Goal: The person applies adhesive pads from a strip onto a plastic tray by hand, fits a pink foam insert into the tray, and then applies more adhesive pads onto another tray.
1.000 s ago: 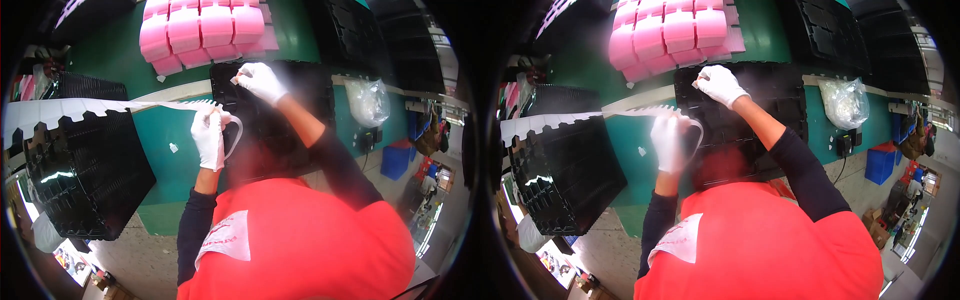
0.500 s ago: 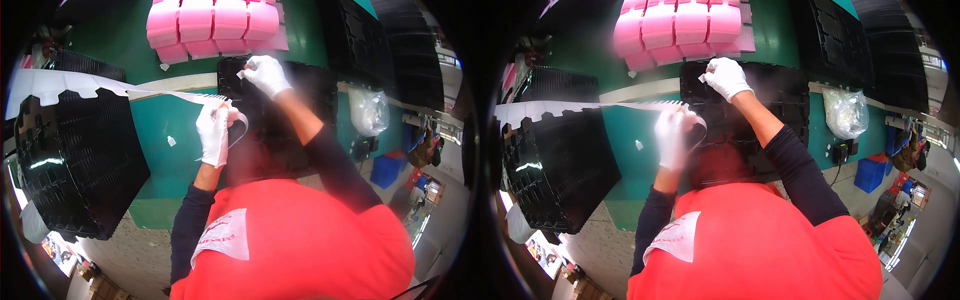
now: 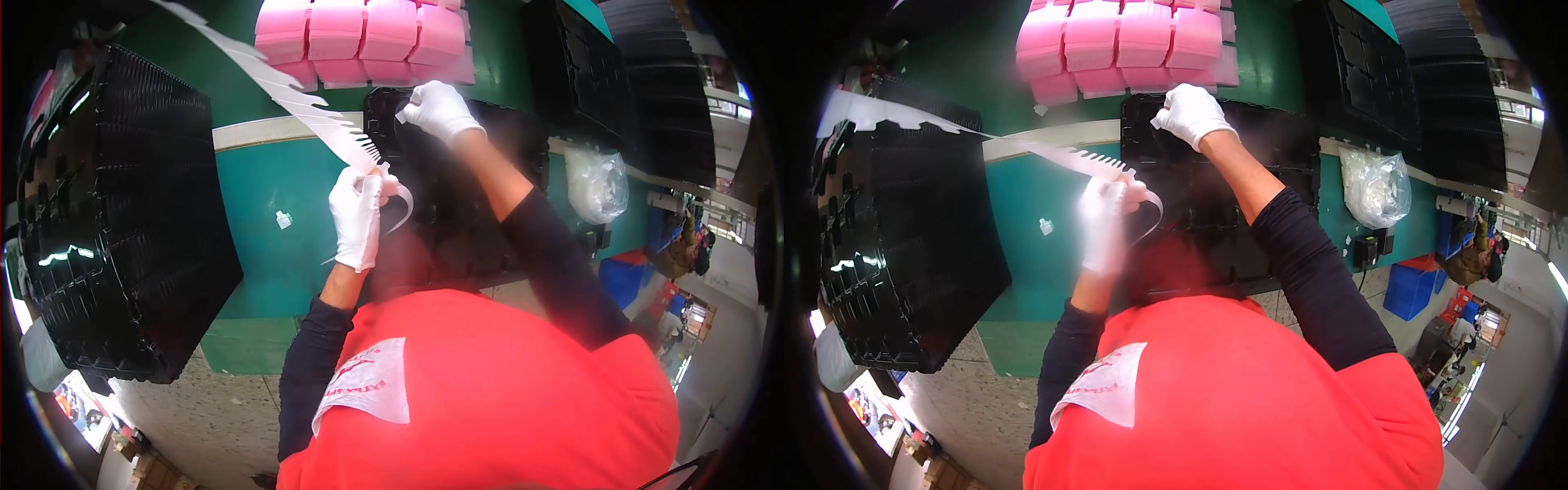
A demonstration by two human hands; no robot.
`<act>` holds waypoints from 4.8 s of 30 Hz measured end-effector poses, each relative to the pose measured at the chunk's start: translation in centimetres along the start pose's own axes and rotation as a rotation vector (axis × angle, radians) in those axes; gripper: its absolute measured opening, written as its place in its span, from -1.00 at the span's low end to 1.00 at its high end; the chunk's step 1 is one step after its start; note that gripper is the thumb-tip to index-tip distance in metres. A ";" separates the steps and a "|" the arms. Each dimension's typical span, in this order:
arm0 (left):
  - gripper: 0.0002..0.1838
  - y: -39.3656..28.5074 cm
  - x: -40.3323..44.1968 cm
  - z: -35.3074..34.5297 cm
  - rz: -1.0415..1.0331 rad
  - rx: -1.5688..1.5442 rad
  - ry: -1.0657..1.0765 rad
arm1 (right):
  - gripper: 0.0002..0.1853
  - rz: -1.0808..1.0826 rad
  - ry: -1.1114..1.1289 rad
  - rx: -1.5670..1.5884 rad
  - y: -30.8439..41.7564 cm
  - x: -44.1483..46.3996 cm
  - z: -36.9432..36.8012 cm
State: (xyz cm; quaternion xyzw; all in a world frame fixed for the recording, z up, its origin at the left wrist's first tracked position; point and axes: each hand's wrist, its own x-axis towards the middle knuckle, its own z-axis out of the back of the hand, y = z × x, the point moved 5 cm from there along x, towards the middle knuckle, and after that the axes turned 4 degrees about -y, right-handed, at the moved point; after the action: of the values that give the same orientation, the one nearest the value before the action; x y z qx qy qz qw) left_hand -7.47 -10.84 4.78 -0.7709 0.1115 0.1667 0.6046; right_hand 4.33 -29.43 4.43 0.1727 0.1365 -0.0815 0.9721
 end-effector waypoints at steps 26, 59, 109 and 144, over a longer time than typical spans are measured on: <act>-0.88 0.4 -2.5 3.9 0.046 -0.005 0.047 | -0.79 0.210 -0.194 -0.234 1.8 -1.2 -1.6; -0.87 1.5 -3.3 5.1 -0.211 0.129 0.115 | -0.74 -0.004 -0.167 0.131 -0.1 -2.6 -1.3; -0.74 -2.4 -2.9 -15.6 -0.137 0.286 0.411 | -0.89 0.035 0.261 1.878 -13.9 -17.4 5.7; -0.76 -0.6 -1.9 -18.0 -0.040 -0.040 0.141 | -0.88 0.389 -0.582 0.736 -10.8 -16.2 9.9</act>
State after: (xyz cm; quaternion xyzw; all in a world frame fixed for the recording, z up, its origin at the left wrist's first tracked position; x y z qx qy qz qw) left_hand -6.78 -28.21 9.92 -0.7948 0.1347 0.1021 0.5828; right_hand -10.95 -41.16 14.78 0.4961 -0.2125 0.0136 0.8417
